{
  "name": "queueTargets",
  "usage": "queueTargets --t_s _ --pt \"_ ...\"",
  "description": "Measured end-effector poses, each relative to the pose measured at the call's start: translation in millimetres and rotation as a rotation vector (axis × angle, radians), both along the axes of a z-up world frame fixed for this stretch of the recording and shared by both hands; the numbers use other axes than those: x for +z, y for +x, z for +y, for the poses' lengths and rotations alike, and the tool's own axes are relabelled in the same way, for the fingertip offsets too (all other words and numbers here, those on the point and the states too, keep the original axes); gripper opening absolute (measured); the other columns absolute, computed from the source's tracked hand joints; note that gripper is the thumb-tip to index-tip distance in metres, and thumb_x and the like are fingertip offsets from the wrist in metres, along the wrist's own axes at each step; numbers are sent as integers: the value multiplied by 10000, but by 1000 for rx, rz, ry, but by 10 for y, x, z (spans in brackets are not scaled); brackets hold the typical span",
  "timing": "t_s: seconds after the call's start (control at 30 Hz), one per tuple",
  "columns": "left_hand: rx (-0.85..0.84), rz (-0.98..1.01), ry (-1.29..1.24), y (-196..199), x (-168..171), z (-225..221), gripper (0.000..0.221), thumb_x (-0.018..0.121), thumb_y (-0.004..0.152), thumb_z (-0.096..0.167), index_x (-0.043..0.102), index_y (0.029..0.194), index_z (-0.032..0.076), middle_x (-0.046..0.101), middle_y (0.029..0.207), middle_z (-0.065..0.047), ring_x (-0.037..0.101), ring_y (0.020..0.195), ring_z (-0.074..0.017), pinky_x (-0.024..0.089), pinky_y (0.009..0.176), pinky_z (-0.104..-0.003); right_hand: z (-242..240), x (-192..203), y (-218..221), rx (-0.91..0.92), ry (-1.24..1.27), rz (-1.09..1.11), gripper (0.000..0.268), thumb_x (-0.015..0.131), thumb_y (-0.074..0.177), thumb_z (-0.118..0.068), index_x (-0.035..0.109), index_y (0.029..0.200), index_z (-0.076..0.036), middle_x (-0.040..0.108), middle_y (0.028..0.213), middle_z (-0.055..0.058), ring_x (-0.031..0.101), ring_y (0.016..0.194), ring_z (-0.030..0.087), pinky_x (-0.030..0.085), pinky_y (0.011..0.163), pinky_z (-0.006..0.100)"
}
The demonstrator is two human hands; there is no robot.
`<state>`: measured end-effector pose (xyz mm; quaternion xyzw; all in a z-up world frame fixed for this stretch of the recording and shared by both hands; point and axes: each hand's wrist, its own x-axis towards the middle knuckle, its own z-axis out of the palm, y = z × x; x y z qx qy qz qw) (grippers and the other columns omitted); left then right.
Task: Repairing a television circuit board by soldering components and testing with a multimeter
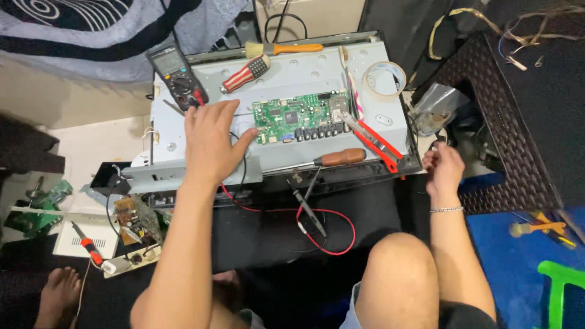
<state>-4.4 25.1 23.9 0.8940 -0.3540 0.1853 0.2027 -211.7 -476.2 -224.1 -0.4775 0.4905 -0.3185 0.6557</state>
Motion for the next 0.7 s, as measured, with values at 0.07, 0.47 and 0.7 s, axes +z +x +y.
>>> queueTargets --t_s 0.07,0.47,0.7 --pt "17 48 24 -47 26 1 625 775 911 462 620 1406 112 650 1294 -111 582 1244 -308 289 1137 -607 645 943 -11 238 -336 -13 166 670 1036 -228 665 1134 -94 683 790 125 675 629 145 566 536 245" --pt "-29 182 -134 -245 248 17 594 749 916 419 589 1415 141 611 1336 -86 516 1303 -277 275 1156 -611 1417 2060 166 957 -1194 739 353 733 912 -435 723 1068 -119 742 1021 140 688 1078 388 521 944 517" --pt "-29 154 -163 -255 246 61 584 753 908 428 602 1398 148 612 1324 -80 519 1296 -282 285 1154 -606 1529 2183 170 930 -1096 798 317 675 973 -420 676 1171 -172 768 1010 164 695 1085 412 513 926 536"
